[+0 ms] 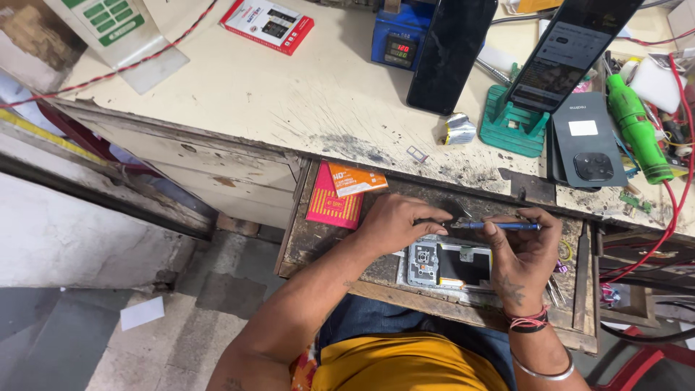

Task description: The person repairs a disassembled smartphone on a small wooden workbench, using a blue-handled screwdriver to unscrew and pry components inside the phone chassis. They reposition the phone, work on its internal parts, and at one point reach for another phone on the counter before resuming work on the opened device.

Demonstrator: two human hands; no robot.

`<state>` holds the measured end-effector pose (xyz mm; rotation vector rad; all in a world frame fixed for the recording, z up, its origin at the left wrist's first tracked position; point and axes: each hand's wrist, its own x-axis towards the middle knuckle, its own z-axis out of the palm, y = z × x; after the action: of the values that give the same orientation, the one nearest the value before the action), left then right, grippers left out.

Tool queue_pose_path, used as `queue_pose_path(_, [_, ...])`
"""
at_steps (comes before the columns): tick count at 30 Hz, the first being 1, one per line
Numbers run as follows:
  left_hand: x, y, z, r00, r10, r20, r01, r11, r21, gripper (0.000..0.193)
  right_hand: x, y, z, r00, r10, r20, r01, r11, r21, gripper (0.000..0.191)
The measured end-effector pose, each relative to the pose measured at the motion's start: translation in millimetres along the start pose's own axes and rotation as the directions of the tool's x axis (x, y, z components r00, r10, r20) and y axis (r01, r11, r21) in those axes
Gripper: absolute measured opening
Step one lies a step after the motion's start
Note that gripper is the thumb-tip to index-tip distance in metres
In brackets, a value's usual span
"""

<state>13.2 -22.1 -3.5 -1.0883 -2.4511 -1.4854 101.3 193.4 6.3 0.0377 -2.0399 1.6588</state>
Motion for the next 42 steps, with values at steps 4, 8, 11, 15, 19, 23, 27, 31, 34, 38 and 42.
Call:
queue_pose_path(4, [-0.3, -3.7, 3.5, 1.000, 0.000, 0.002, 0.000, 1.000, -0.010, 0.022, 0.5, -0.4, 1.0, 1.000, 0.007, 0.005, -0.007, 0.999, -0.037, 0.043])
queue_pose_path(8, [-0.6, -2.2, 3.2, 1.000, -0.013, 0.008, 0.013, 1.000, -0.023, 0.021, 0.8, -2.9, 2.9, 1.000, -0.003, 0.008, 0.003, 1.000, -0.013, 0.043])
queue_pose_path(11, [0.7, 0.0, 2.7, 1.000, 0.011, -0.024, -0.011, 1.000, 0.002, 0.021, 0.3, -3.6, 1.9, 1.000, 0.000, 0.008, 0.000, 1.000, -0.003, 0.042])
queue_pose_path(15, [0.1, 1.3, 2.7, 1.000, -0.009, -0.028, 0.009, 1.000, -0.008, 0.021, -4.2, -0.4, -2.8, 0.999, 0.021, -0.029, -0.021, 1.000, 0.000, 0.044])
queue_pose_path(19, [-0.1, 2.6, 1.8, 0.999, 0.005, -0.039, -0.005, 1.000, 0.008, 0.021, -7.2, 4.2, -5.3, 0.999, 0.039, -0.027, -0.036, 0.994, 0.106, 0.044])
queue_pose_path(23, [0.4, 4.8, 0.0, 0.997, 0.031, -0.066, -0.031, 1.000, 0.002, 0.021, -9.8, 3.3, -6.5, 1.000, 0.018, -0.002, -0.018, 0.994, 0.110, 0.044])
queue_pose_path(27, [0.3, 6.1, 1.4, 0.995, 0.045, -0.084, -0.048, 0.999, -0.027, 0.019, -11.4, 1.4, -7.8, 1.000, -0.017, 0.024, 0.016, 0.999, 0.038, 0.044])
queue_pose_path(31, [0.3, 5.1, 3.0, 0.997, 0.038, -0.072, -0.040, 0.999, -0.022, 0.019, -12.4, 2.6, -7.1, 0.999, 0.014, 0.029, -0.017, 0.995, 0.096, 0.044])
queue_pose_path(34, [-0.3, 4.8, 3.7, 0.997, 0.040, -0.061, -0.041, 0.999, -0.016, 0.019, -13.5, 3.7, -6.9, 0.999, 0.023, 0.036, -0.025, 0.997, 0.073, 0.043])
queue_pose_path(38, [0.1, 3.7, 3.8, 0.996, 0.068, -0.060, -0.069, 0.997, -0.018, 0.020, -13.7, 5.0, -7.5, 0.999, 0.010, 0.050, -0.012, 0.999, 0.048, 0.043])
queue_pose_path(42, [-0.5, 2.9, 4.0, 0.997, 0.057, -0.056, -0.057, 0.998, -0.003, 0.019, -14.1, 5.7, -7.2, 0.999, 0.010, 0.045, -0.012, 0.998, 0.057, 0.043])
